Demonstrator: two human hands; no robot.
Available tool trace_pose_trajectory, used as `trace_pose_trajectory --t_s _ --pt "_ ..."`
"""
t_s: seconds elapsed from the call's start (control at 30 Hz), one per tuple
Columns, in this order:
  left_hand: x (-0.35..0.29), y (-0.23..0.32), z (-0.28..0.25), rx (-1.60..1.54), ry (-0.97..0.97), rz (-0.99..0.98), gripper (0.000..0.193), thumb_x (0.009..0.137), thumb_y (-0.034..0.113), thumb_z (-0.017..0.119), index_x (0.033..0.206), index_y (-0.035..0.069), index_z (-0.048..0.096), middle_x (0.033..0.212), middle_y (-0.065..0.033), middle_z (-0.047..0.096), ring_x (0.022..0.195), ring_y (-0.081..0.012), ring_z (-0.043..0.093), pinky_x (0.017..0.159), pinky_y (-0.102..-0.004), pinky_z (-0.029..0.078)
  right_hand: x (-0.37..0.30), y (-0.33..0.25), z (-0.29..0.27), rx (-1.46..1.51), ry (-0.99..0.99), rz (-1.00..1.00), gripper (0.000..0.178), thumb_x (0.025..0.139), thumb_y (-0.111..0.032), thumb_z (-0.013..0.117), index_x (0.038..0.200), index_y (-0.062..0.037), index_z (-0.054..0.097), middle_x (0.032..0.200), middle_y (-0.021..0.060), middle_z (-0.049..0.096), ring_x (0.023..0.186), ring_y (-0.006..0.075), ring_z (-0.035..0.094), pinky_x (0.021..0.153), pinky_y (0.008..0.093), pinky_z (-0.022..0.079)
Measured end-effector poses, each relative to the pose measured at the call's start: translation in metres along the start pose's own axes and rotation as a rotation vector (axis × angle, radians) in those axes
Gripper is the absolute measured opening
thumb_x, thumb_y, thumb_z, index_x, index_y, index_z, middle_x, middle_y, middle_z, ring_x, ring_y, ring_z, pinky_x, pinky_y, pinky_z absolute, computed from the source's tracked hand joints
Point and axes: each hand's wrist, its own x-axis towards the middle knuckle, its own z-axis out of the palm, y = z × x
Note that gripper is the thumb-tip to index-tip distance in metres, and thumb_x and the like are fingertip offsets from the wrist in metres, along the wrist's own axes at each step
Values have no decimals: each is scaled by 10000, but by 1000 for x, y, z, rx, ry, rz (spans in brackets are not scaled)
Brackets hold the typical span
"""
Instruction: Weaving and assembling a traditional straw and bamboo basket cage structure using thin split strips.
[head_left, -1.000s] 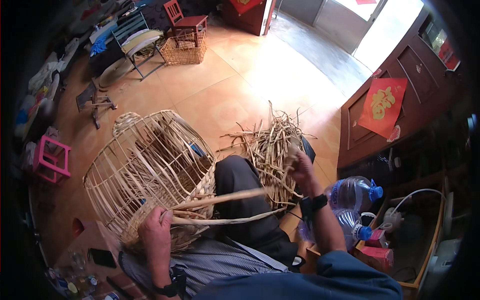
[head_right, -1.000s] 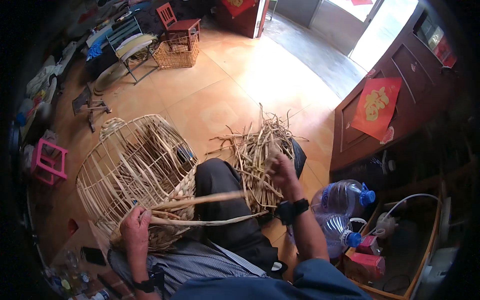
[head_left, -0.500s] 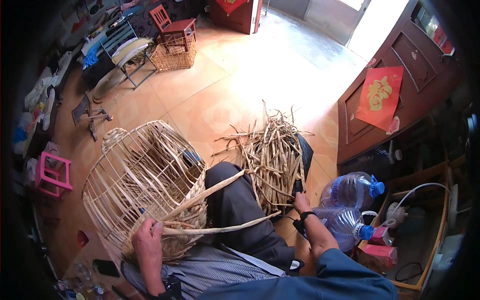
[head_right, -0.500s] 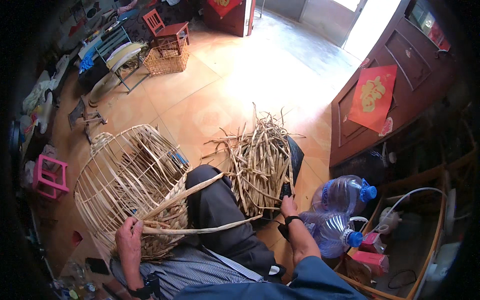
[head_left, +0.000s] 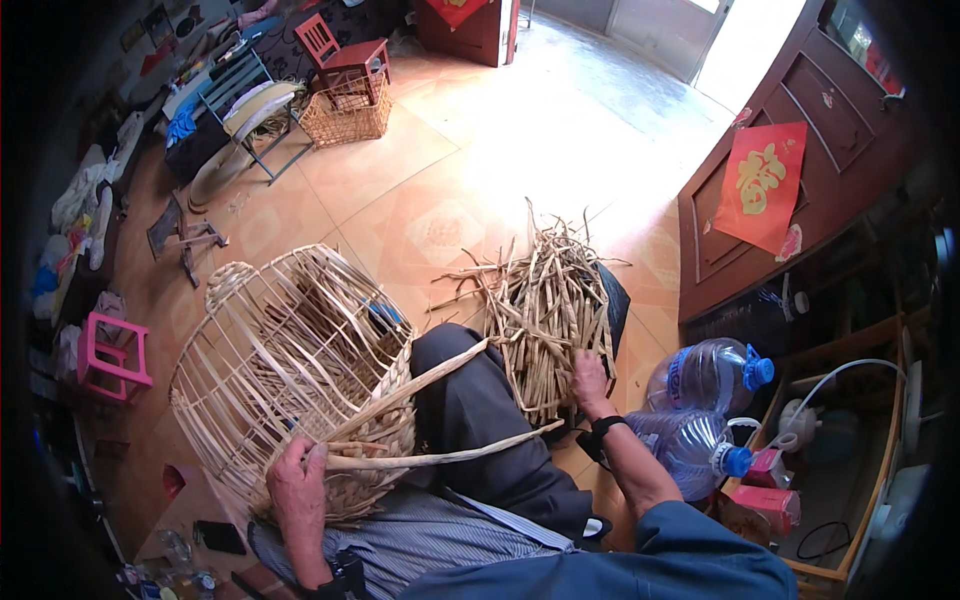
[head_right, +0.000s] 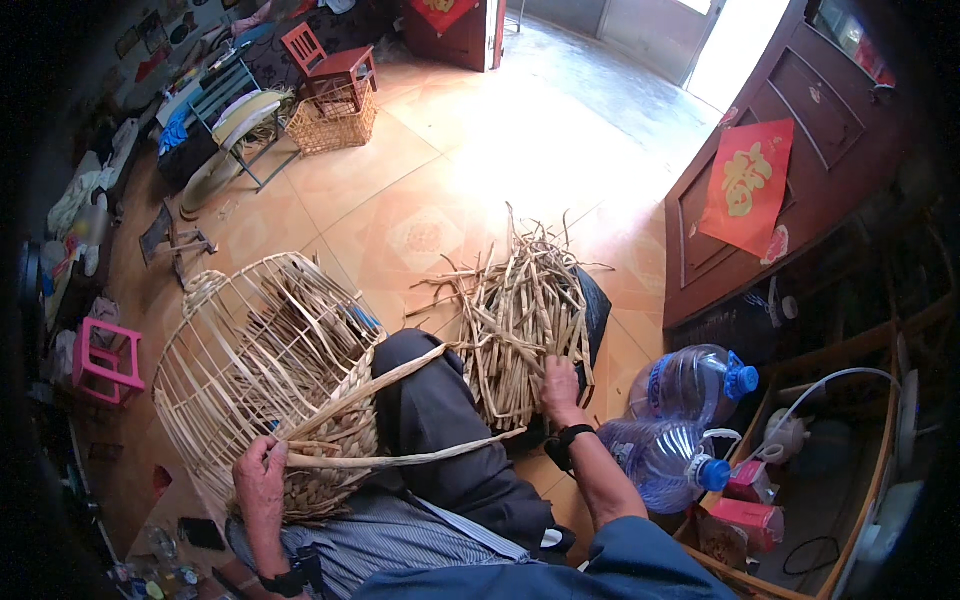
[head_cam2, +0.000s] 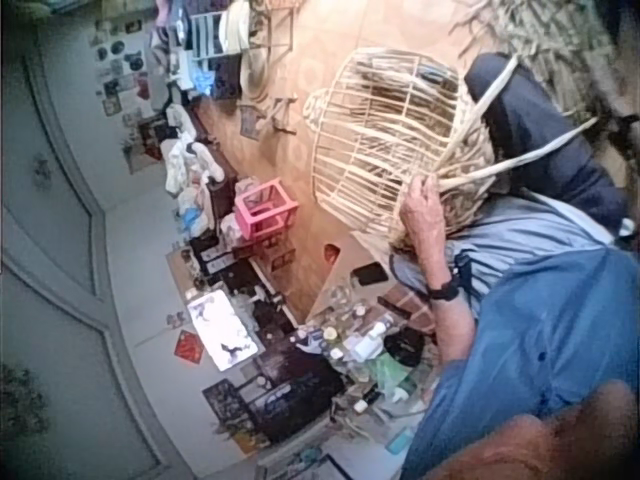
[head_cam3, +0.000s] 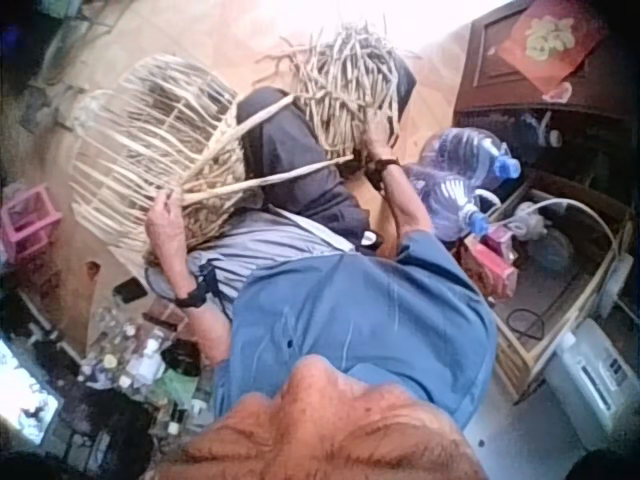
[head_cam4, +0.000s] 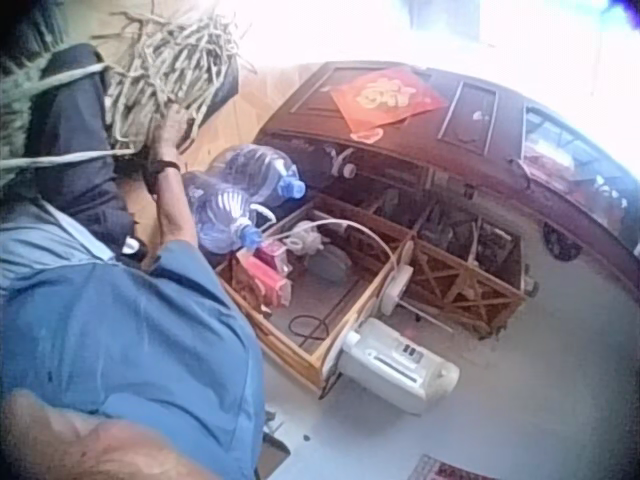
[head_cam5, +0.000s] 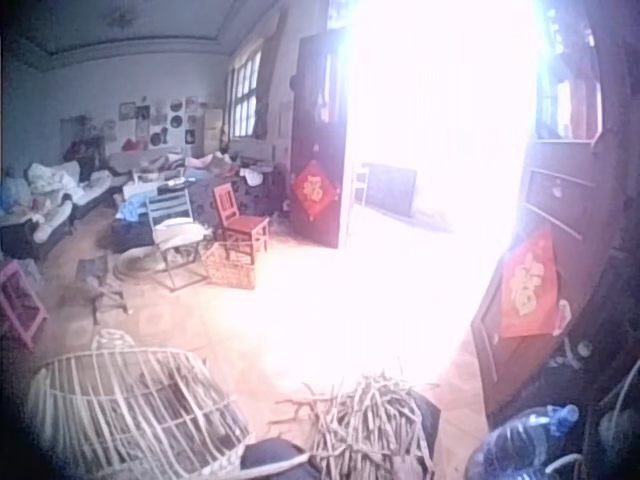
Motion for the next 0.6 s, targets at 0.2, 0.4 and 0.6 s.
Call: trace_pose_trajectory --t_s 0.2,0.4,0.6 --pt "1 -5 2 -5 60 57 288 1020 255 619 948 -23 614 746 -187 589 686 -297 567 685 -420 475 -10 -76 25 402 -468 -552 132 941 -186 562 997 -79 614 966 162 640 974 393 674 817 497 550" --pt "3 -12 4 -105 136 44 257 1053 233 507 975 2 589 849 -227 649 800 -427 628 737 -482 484 -42 -83 56 -66 -588 -378 215 996 -254 511 1073 -111 652 1010 175 667 848 385 717 696 499 567" --pt "4 -12 3 -41 130 21 247 1050 217 502 954 4 582 855 -227 655 812 -430 637 754 -492 489 -25 -33 57 217 -338 -232 246 891 -259 687 1070 -93 651 961 185 673 896 398 683 741 479 538"
